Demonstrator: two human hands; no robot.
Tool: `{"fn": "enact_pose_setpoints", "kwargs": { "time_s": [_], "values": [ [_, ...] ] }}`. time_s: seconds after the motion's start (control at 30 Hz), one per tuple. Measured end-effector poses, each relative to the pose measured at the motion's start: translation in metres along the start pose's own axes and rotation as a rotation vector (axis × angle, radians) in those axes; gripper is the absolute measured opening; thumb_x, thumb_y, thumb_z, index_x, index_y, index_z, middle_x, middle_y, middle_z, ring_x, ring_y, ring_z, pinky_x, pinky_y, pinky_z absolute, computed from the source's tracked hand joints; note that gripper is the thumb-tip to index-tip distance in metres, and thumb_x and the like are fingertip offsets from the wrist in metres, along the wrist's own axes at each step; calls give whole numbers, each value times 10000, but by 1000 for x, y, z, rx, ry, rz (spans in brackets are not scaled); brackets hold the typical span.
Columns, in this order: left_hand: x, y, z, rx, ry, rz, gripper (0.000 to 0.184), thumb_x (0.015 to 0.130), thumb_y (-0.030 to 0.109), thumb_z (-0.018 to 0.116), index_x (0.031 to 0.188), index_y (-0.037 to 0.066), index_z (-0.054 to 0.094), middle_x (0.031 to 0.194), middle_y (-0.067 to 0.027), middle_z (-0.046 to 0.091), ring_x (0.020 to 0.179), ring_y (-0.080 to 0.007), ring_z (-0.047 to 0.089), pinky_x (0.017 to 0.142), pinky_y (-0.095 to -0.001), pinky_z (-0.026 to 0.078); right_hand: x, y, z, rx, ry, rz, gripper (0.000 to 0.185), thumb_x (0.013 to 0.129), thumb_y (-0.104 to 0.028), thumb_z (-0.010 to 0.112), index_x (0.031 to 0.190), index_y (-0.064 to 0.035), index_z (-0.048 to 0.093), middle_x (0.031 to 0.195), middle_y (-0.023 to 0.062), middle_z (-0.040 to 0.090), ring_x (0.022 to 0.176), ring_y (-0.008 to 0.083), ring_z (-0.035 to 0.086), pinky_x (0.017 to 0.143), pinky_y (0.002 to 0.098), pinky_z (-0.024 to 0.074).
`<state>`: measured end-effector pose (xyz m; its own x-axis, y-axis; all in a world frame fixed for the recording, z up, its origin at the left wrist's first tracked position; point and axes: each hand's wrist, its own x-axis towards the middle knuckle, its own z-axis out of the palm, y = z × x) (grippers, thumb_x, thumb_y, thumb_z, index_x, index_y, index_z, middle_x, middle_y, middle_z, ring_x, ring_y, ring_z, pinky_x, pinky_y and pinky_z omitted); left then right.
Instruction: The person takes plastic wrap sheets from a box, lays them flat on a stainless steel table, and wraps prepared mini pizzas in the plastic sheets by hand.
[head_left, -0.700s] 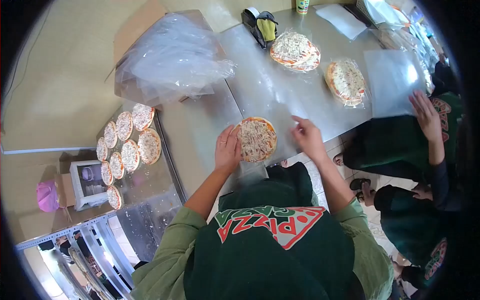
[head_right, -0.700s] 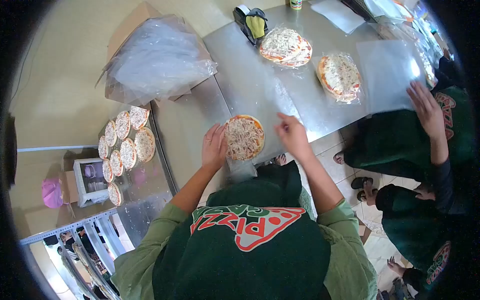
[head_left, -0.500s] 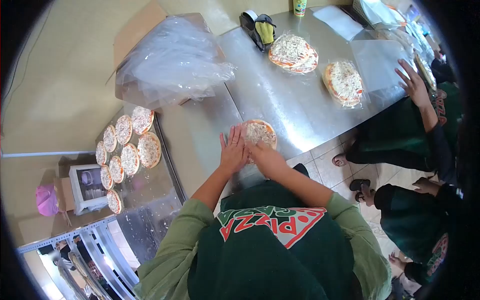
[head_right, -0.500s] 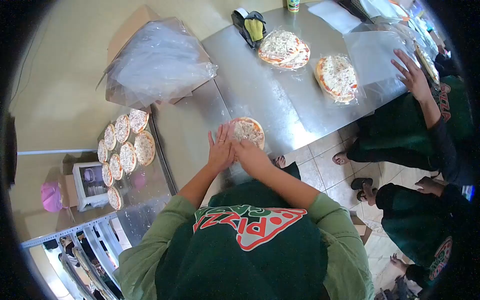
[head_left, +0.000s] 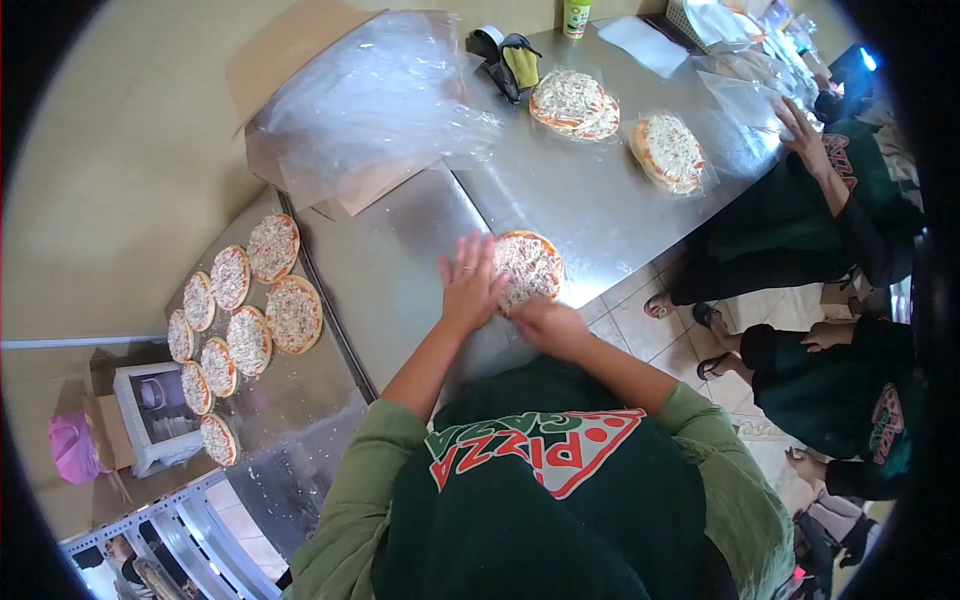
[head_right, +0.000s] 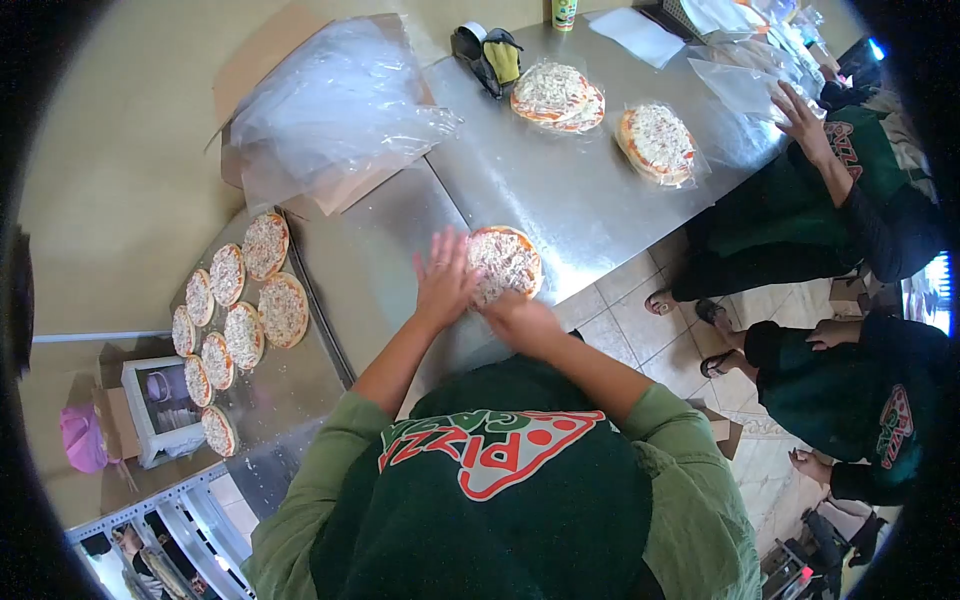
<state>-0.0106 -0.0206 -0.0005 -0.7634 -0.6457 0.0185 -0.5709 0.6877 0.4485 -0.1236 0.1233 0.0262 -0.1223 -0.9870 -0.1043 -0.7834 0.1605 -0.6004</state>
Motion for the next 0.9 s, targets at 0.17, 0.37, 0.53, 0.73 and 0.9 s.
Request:
{"fn": "enact_pose_setpoints", "kwargs": {
  "time_s": [0.17,0.37,0.53,0.73,0.9],
  "values": [
    [-44,-30,31,-1262,194,-744,600,910,373,443,1373,58,227,1337,-176,357,1200,-297,369,972,-424,289,37,61,-29,186,347,369,337,800,-254,589,1045,-23,573,979,174,585,941,324,554,809,368,442],
    [-41,4,10,-1626,57,-1069,663,874,469,461,1360,82,234,1276,-161,414,1170,-282,383,981,-417,269,69,77,-23,1146,-88,390,508,797,-287,622,1156,52,502,1068,116,591,961,194,568,870,320,441],
    [1,54,-11,-1618,66,-957,603,876,413,487,1325,73,273,1233,-148,455,1126,-255,432,951,-398,313,54,109,-54,1618,-88,420,447,797,-166,612,1172,44,485,1124,142,575,1001,230,582,884,333,467],
    [37,107,-45,-1519,-3,-542,462,883,285,522,1259,79,352,1129,-96,521,992,-190,505,837,-331,390,65,256,-205,1451,249,329,387,830,-173,558,1150,30,481,1033,139,598,923,246,610,815,370,513],
    [37,96,-43,-1450,26,-705,402,890,283,526,1214,80,404,1127,-84,513,995,-185,497,831,-334,405,80,314,-291,863,224,473,476,781,-158,603,1184,41,446,1000,156,597,883,238,614,748,321,512]
  ]
}}
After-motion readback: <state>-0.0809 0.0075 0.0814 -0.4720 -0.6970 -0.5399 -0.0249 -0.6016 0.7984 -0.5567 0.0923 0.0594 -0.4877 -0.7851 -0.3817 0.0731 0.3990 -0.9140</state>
